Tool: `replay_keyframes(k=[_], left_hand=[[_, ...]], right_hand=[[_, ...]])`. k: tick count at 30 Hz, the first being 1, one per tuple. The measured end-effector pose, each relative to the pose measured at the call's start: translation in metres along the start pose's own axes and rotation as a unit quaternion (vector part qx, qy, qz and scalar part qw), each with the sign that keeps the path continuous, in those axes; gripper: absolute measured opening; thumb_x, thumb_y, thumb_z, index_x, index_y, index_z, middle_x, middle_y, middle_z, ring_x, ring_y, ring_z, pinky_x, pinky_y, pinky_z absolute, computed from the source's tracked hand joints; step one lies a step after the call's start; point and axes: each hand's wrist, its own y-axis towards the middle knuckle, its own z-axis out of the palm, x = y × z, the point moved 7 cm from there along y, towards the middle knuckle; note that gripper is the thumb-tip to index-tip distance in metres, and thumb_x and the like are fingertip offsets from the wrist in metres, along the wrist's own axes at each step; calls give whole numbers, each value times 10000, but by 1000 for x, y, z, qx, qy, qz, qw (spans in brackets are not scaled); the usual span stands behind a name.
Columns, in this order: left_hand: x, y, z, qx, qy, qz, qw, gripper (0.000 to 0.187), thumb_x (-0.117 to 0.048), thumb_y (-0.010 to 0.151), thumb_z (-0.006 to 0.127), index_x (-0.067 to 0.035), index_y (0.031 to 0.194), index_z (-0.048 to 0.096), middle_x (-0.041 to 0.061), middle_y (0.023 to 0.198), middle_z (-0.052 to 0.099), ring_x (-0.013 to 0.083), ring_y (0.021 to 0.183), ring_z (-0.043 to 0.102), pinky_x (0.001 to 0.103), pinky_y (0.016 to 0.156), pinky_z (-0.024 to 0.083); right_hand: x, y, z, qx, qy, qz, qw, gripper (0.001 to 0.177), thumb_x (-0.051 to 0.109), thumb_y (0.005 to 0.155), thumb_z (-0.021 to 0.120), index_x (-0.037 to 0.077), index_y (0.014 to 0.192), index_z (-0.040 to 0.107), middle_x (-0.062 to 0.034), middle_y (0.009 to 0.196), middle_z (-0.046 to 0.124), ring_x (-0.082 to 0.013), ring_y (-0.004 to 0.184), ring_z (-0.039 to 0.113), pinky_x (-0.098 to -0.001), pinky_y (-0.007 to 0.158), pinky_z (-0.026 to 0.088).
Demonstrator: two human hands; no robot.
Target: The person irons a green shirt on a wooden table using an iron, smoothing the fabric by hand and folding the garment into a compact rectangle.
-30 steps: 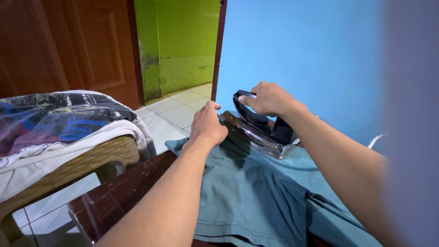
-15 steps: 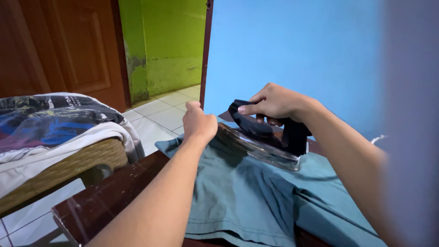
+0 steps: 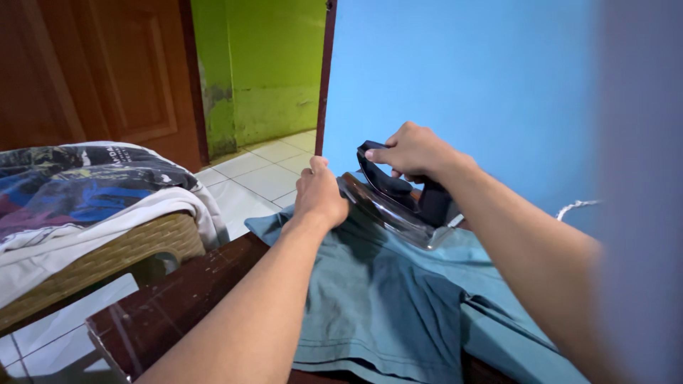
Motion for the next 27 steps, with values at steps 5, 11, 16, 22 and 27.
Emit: replay_keyframes(k=[5,11,16,22,27], left_hand=[[-9,2,3,-5,42,62,997,626,-8,753,720,-130,1328,505,182,1381,506,369,1325,475,429,1086,439],[-68,-24,40,59,82,234,967,321,-146,841,631,-141,1145,733,128,1328,677,301,1324,580,389,1123,469],[-85,-78,108,246,188,258,915,623,-406,980,475,-20,1468,483,188,1574,427,328,1483,376,450,1233,285],[-79,-85,108,314,249,205,893,773,-527,995,329,-59,1601,217,94,1707,154,256,1587,106,475,1271,96],[-76,-81,106,302,244,195,901,846,-553,984,364,-21,1607,153,117,1711,130,265,1587,105,442,1276,102]], right_hand=[[-22,-53,-30,40,48,51,997,379,383,876,754,8,818,772,-66,612,636,-154,454,507,-342,417,420],[-68,-114,-76,40,9,131,990,367,357,855,790,-9,843,810,-72,618,613,-144,442,481,-320,411,381],[-108,-160,-97,32,28,223,974,327,369,835,803,48,892,828,-51,612,579,-127,443,444,-310,420,349],[-126,-173,-94,13,53,191,980,396,365,864,772,-29,833,789,-52,609,566,-126,437,423,-321,405,339],[-121,-153,-88,1,18,141,990,425,407,859,763,-13,801,784,-55,594,584,-135,434,457,-336,404,365]])
